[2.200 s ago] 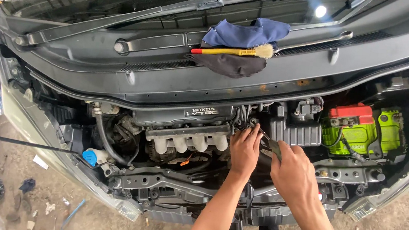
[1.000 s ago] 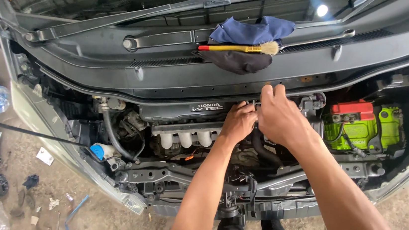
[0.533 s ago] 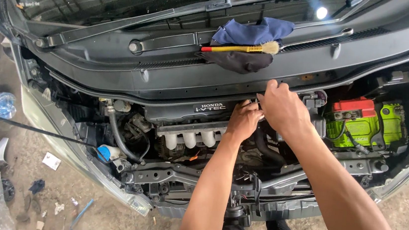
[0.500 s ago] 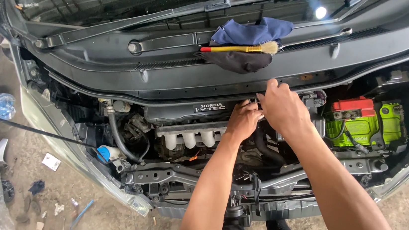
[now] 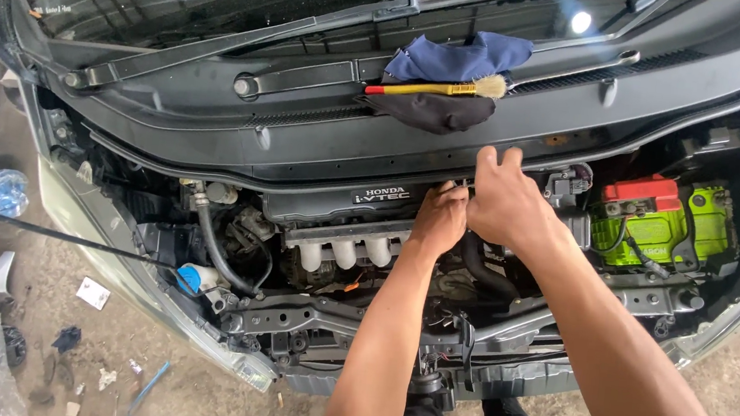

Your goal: The person uses a wrench to loosen and remove bolts from the front support bar of a car with the hood open. They work on both the right and left sides of the engine bay, removing fasteners to detach the bar.

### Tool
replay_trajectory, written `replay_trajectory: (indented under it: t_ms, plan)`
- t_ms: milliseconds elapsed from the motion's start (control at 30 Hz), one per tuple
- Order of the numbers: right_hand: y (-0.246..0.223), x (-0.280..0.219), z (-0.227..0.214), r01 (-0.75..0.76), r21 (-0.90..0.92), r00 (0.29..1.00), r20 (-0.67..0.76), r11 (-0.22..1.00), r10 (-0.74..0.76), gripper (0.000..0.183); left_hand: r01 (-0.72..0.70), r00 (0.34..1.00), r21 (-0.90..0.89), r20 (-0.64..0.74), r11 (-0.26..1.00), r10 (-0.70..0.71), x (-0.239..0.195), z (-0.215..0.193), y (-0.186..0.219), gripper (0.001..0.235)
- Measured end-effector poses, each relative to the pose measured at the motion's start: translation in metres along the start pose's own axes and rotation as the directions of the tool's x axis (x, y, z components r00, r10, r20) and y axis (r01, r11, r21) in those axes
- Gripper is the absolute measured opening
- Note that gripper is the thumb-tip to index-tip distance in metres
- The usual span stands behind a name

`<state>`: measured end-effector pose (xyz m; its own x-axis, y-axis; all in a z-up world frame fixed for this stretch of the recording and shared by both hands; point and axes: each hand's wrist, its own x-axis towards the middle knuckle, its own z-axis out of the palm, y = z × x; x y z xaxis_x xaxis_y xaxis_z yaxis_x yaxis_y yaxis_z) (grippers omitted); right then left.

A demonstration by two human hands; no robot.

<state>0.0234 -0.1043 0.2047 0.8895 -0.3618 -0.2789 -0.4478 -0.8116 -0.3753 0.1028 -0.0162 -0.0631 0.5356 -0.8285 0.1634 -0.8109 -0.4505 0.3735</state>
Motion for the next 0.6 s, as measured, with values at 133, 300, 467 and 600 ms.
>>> replay_trajectory:
  t_ms: [133, 300, 467, 600]
  plan:
    - [0.015, 0.016, 0.022, 0.043, -0.052, 0.994, -0.097, 0.998, -0.048, 0.04, -0.01, 1.0, 0.025, -0.022, 1.0, 0.01, 0.0, -0.027, 0.015, 0.016]
    - [0.002, 0.004, 0.012, 0.079, -0.161, 0.994, -0.057, 0.984, -0.089, 0.04, 0.119, 0.989, -0.12, 0.105, 0.986, -0.106, 0.003, -0.013, 0.008, 0.021]
    - [0.027, 0.02, 0.046, 0.11, -0.189, 0.968, -0.201, 0.976, -0.148, 0.037, 0.011, 1.0, -0.039, -0.009, 0.999, -0.012, 0.0, -0.026, 0.013, 0.014]
    - [0.02, 0.006, 0.039, 0.095, -0.334, 0.918, -0.335, 0.938, -0.212, 0.021, -0.004, 1.0, -0.017, -0.003, 1.0, 0.004, 0.002, -0.066, 0.033, 0.013]
